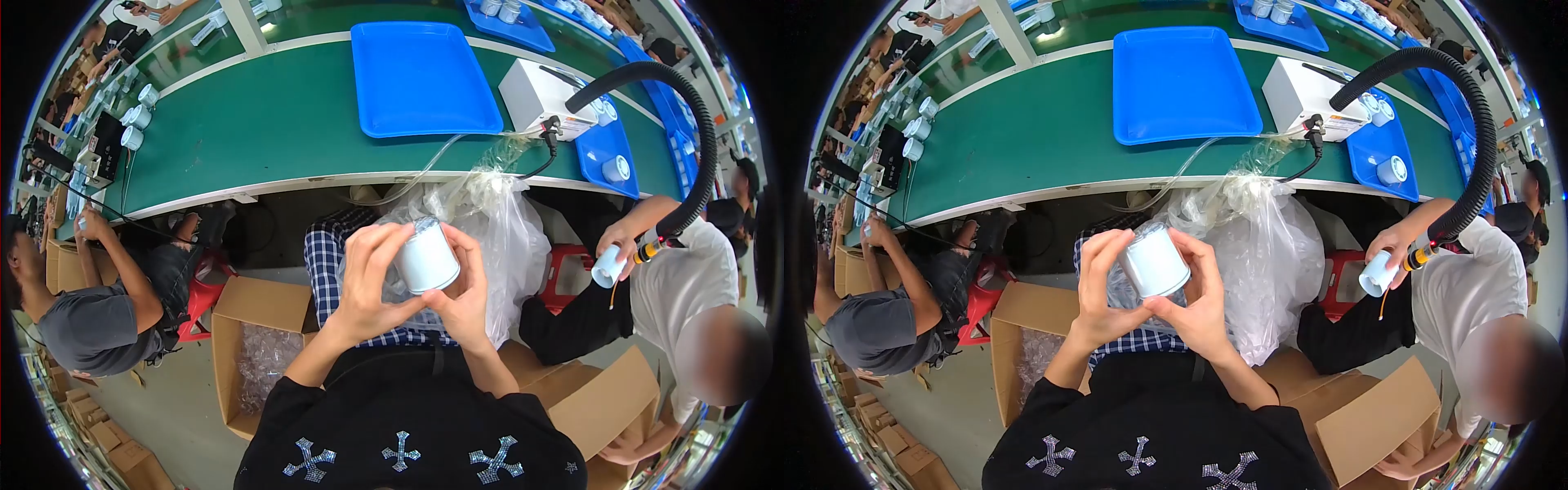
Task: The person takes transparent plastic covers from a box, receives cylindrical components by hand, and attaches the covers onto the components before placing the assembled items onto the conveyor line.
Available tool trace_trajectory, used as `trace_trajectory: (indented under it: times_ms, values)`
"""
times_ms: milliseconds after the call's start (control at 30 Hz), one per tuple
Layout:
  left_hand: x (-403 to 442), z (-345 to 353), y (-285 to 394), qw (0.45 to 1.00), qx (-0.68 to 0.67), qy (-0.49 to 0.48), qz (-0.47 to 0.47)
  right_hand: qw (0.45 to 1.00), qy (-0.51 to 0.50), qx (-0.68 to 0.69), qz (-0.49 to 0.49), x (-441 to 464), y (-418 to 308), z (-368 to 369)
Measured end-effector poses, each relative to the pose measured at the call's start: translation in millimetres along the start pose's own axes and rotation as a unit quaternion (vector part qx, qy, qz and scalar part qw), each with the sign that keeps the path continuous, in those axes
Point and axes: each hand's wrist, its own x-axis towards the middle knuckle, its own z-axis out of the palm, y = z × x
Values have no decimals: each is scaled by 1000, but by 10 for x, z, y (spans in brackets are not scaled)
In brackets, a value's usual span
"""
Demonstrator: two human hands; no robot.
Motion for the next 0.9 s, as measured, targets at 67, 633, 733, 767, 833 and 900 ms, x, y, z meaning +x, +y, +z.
trace_trajectory:
  times_ms: [67,633,733,767,833,900]
  values:
    - [23,-6,8,999,-31,11,-28,1000,18,7,-5,-10,4,16]
    - [-30,72,36,946,-320,-32,-31,988,96,122,9,44,7,93]
    - [-80,144,84,951,-304,-31,-54,970,97,210,-67,140,60,40]
    - [-87,150,86,958,-278,-25,-67,970,75,205,-103,183,66,25]
    - [-19,52,105,974,-218,-28,-54,970,96,176,-139,229,53,65]
    - [3,-9,115,986,-156,-33,-44,975,84,136,-157,240,58,60]
